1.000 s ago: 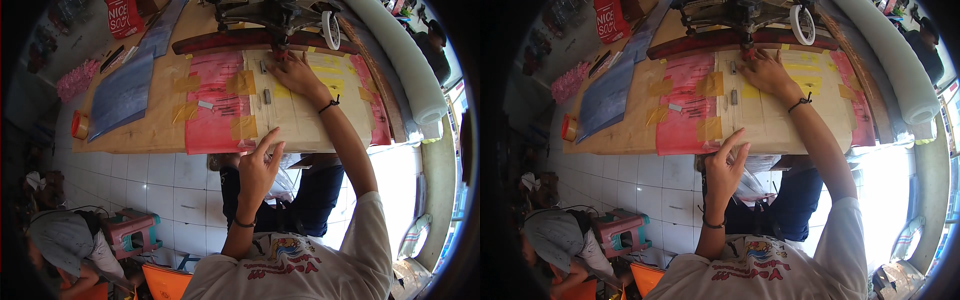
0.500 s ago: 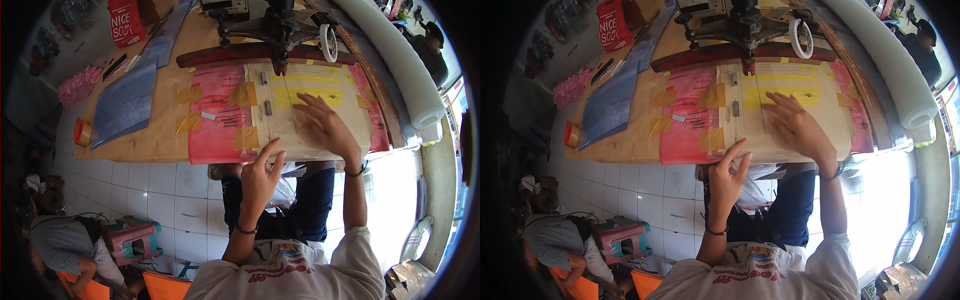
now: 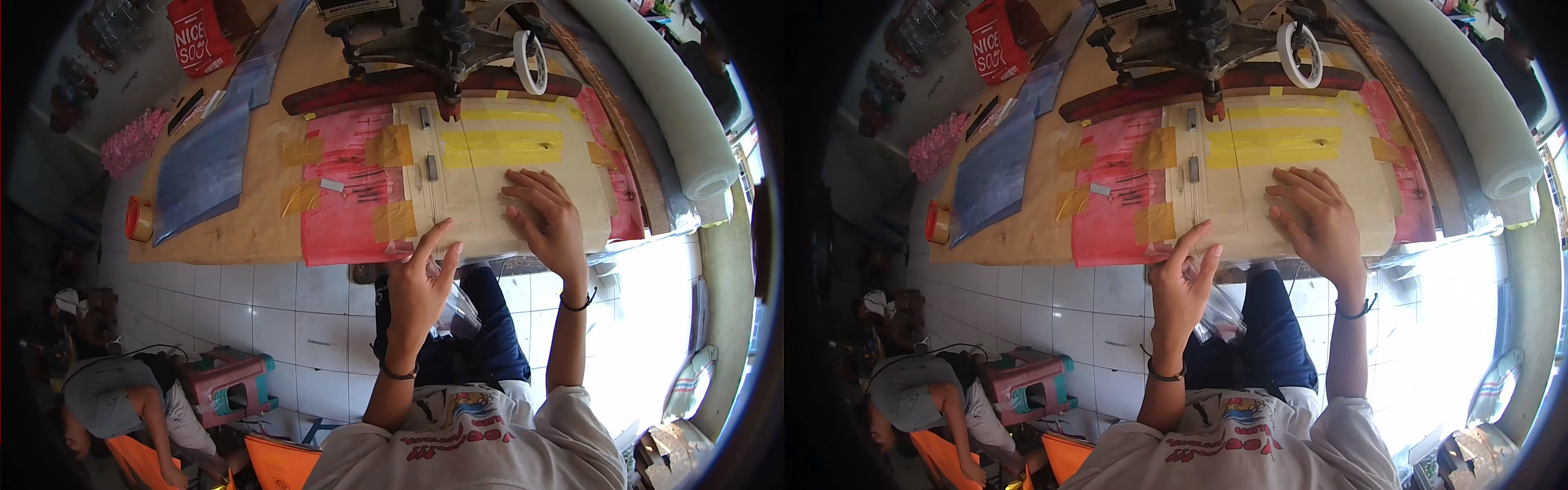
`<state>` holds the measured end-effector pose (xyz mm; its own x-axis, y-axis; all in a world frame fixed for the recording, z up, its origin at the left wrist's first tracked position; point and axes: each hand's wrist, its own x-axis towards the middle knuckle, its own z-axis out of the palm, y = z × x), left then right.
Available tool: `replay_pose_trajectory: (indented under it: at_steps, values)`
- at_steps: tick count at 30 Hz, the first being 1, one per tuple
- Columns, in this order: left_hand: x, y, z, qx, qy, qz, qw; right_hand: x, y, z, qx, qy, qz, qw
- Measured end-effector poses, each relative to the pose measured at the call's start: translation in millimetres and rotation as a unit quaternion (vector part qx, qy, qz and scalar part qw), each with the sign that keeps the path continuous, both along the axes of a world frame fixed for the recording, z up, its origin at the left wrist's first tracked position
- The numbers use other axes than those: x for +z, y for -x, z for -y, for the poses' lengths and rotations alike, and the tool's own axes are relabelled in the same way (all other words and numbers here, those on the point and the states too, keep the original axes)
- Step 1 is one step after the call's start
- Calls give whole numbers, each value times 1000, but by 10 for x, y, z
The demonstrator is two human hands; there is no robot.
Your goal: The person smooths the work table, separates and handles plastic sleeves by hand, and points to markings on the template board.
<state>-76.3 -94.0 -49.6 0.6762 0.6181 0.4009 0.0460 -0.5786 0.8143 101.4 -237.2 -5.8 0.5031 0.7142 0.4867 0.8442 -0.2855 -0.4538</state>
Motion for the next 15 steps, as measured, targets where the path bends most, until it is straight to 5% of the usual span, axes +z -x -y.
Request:
replay_pose_trajectory:
  at_steps: [15]
  values:
    - [-120,77,94,2,-22,-24,999,-39,19,-9,-16,-10,63,998]
